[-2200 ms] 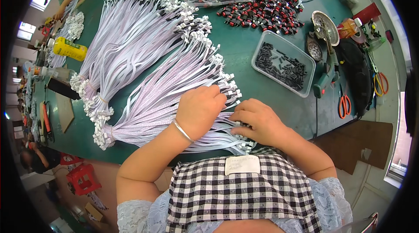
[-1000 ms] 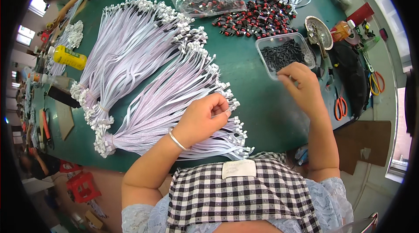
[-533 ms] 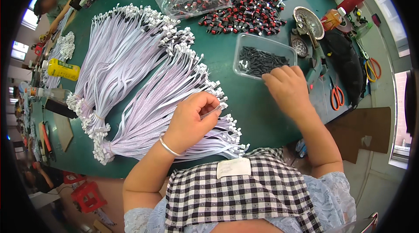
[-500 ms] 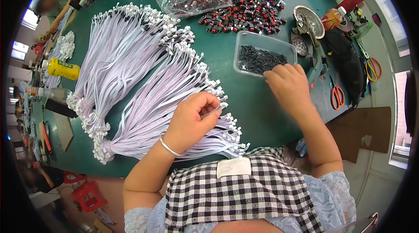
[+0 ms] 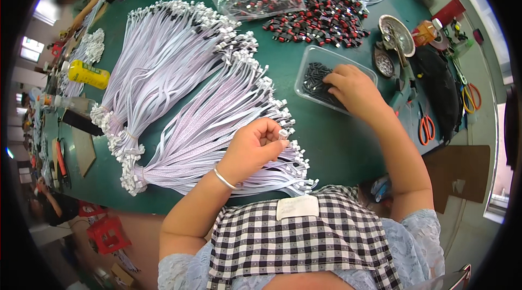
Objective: The person repeatedly picks up small black plastic components from a container and attaches them to the ends of white cables. The person handles the cables and components by hand, working in a repetitive assembly loop at a green workbench.
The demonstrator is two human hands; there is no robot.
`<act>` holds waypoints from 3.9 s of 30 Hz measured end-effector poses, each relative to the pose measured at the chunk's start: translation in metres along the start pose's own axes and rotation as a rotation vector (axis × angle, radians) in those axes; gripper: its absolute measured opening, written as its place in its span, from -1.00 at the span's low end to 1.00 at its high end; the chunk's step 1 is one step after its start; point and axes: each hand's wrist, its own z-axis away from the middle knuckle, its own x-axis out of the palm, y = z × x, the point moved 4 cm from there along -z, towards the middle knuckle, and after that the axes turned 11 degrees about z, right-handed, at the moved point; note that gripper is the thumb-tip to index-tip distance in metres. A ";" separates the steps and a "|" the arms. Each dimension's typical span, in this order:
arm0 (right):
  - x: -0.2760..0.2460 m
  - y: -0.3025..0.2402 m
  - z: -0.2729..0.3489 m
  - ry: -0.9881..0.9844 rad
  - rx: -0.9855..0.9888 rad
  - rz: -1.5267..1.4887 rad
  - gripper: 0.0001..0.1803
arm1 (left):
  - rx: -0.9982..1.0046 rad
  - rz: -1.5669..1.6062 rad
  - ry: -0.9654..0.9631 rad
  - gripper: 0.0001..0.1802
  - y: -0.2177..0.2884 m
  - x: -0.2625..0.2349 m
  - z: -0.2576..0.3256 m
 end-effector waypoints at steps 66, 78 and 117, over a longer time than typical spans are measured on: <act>0.012 -0.076 0.025 -0.191 0.545 -1.306 -0.91 | -0.006 0.247 0.011 -0.85 -0.002 -0.008 -0.006; 0.026 -0.089 0.030 -0.152 0.536 -1.630 -0.88 | 0.007 0.242 0.039 -0.85 0.000 -0.007 -0.004; 0.023 -0.095 0.025 -0.099 0.505 -1.495 -0.90 | -0.008 0.225 0.012 -0.86 -0.005 -0.011 -0.004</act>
